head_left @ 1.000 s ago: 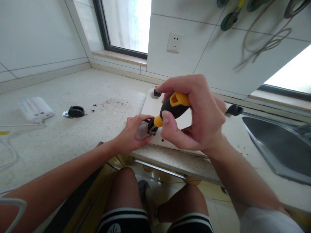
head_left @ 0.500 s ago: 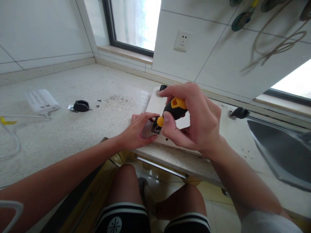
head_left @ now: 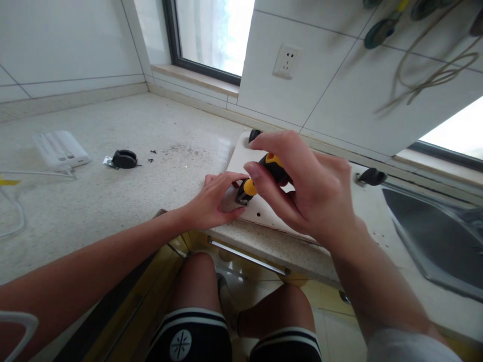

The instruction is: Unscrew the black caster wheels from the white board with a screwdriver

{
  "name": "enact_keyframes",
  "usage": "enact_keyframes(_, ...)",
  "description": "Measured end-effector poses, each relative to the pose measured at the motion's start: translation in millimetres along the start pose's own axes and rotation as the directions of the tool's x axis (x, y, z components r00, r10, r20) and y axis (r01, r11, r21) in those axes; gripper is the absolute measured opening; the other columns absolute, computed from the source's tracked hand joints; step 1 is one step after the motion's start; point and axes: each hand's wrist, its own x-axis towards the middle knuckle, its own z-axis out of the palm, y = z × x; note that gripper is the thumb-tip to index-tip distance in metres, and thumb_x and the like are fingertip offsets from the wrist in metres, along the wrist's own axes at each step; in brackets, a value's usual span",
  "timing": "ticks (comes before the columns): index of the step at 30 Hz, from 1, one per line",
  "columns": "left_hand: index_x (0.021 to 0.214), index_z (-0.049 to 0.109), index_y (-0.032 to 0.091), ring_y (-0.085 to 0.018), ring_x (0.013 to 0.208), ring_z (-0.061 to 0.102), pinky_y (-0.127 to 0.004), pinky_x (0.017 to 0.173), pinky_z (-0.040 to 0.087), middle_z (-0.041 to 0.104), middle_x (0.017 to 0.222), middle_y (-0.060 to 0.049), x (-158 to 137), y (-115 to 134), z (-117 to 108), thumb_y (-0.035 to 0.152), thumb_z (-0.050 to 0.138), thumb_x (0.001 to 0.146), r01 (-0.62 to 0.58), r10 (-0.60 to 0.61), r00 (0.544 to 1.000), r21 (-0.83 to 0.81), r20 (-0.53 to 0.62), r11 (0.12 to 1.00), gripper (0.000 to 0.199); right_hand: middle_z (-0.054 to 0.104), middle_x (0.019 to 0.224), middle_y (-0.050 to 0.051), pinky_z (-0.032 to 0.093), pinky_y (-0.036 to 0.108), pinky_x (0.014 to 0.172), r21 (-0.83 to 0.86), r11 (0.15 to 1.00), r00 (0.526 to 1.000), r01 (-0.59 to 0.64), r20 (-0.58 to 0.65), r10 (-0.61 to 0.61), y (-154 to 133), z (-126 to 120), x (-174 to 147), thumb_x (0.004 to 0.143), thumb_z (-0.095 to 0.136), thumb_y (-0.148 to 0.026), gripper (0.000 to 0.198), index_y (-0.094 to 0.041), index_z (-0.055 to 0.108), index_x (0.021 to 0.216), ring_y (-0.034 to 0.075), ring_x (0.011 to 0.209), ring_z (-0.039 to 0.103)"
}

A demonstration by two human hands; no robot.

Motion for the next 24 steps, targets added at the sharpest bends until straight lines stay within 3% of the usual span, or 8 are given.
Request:
enact_keyframes(4,0.159,0.049,0.030,-0.039,0.134,0.067,-0.059,0.109,0.048,0.070,0.148,-0.012,-1.5,-1.8,1.1,0.042,0.081,0.095,0.007,-0.007,1.000,0.017,-0.014,1.000,0.073,0.080,0.119,0.006,0.057,0.031,0.079,0.236,0.971,0.989,0.051,0.123,-0.081,11.2,-3.9,3.3,0.113,0.053,-0.024,0.036,-0.017,0.065,0.146,0.015,0.091,0.072)
enact_keyframes(9,0.160,0.048,0.030,-0.039,0.135,0.066,-0.057,0.109,0.048,0.068,0.150,-0.012,-1.3,-0.1,0.8,0.039,0.081,0.095,-0.004,0.004,1.000,0.010,-0.016,1.000,0.073,0.078,0.089,-0.001,0.044,0.031,0.060,0.012,0.998,0.998,0.058,-0.015,-0.058,10.5,-7.7,2.9,0.111,0.063,-0.033,0.016,-0.022,0.075,0.114,0.012,0.066,0.061)
enact_keyframes(13,0.156,0.053,0.029,-0.036,0.131,0.068,-0.055,0.108,0.048,0.072,0.145,-0.010,0.0,2.0,-0.7,0.038,0.082,0.095,0.017,-0.017,1.000,0.004,0.012,1.000,0.069,0.080,0.103,0.002,0.055,0.033,0.074,0.096,0.995,0.995,0.037,0.091,-0.046,5.3,-8.6,2.0,0.114,0.053,-0.032,0.029,-0.025,0.071,0.135,0.016,0.082,0.070)
enact_keyframes(17,0.158,0.051,0.029,-0.037,0.132,0.068,-0.055,0.107,0.049,0.070,0.147,-0.011,-0.9,0.2,-0.2,0.040,0.081,0.096,0.000,0.000,1.000,0.012,-0.011,1.000,0.069,0.077,0.084,-0.001,0.051,0.033,0.067,-0.026,0.998,0.996,0.056,-0.062,-0.057,8.1,-8.2,1.8,0.110,0.069,-0.041,0.019,-0.025,0.076,0.118,0.015,0.069,0.065)
enact_keyframes(22,0.159,0.049,0.029,-0.037,0.130,0.068,-0.057,0.108,0.048,0.071,0.144,-0.010,-1.3,0.0,-0.4,0.039,0.081,0.095,0.014,-0.014,1.000,0.038,0.002,0.999,0.072,0.079,0.116,0.005,0.063,0.040,0.090,0.139,0.985,0.989,0.098,0.094,-0.112,13.3,-10.7,4.0,0.114,0.053,-0.029,0.034,-0.029,0.069,0.144,0.023,0.100,0.075)
enact_keyframes(24,0.157,0.051,0.028,-0.037,0.131,0.068,-0.057,0.109,0.049,0.071,0.143,-0.011,-0.5,1.2,-1.0,0.040,0.081,0.096,0.017,-0.017,1.000,0.035,0.006,0.999,0.069,0.077,0.101,0.004,0.062,0.040,0.081,0.064,0.990,0.992,0.122,0.026,-0.123,14.2,-11.0,4.4,0.113,0.061,-0.039,0.024,-0.028,0.075,0.129,0.022,0.088,0.072)
